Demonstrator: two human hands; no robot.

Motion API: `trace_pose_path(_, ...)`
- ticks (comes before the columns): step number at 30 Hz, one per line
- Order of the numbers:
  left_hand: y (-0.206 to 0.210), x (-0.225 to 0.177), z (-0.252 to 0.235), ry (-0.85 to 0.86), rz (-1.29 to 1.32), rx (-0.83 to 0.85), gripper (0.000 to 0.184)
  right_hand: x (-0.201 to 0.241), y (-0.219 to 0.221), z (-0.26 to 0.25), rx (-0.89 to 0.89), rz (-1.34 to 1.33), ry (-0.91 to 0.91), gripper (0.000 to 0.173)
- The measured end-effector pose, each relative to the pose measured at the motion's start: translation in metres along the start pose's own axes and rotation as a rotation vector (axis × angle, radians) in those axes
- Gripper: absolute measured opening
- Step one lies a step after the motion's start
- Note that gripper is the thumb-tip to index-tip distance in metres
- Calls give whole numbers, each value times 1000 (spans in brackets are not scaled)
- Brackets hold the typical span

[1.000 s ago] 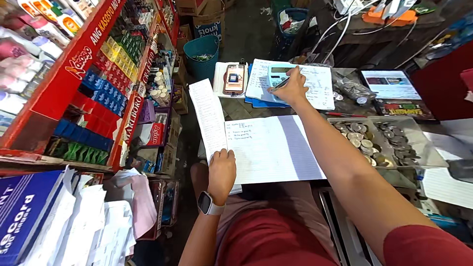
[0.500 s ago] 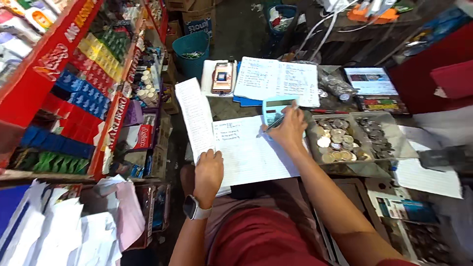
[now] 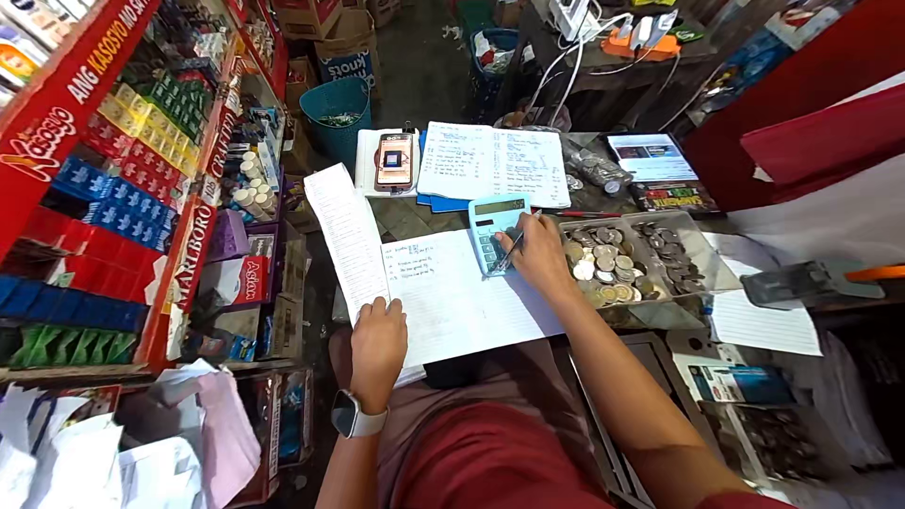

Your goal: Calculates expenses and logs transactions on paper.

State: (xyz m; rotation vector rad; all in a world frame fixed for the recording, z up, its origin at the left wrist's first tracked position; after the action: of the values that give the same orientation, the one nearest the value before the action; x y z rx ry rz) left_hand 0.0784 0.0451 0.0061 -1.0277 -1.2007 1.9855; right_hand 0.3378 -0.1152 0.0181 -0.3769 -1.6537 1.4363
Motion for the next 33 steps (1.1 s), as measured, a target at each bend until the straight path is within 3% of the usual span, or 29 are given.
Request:
trace_pose_path(9,0,-1,-1,-5,-1,37,33,15,13,-2,19,-54,159,91)
trace_pose_path(14,2,-2,-1,-4,-6,35,32,15,12,-6,71,-49,264,92)
trace_pose_path(19,0,-3,0,-6,4,16,31,46,0,-5,259,-367,199,97)
trace_pose_path(23,1,-3,-1,-4,14,30,32,71,-10,-64,157,-357,94,100)
trace_pose_path(28,2,-5,-1,-27,14,42,32,78,-9,-152,49,-179,112,99)
trace_pose_path(33,2,-6,-1,-9,1,9,31,77,12,-168,74,-43,95,96)
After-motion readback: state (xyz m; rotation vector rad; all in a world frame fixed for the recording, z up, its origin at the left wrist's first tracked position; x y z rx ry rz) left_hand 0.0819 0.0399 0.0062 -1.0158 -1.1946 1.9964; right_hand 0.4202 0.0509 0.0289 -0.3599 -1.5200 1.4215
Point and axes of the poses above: each hand's wrist, its own z-axis away from the middle knuckle, its own y-axis out of the palm, x = y × z, the point moved 9 cm from there along -z, towards the middle knuckle, and after that the axes turned 14 degrees about x, right-handed, at the moved point
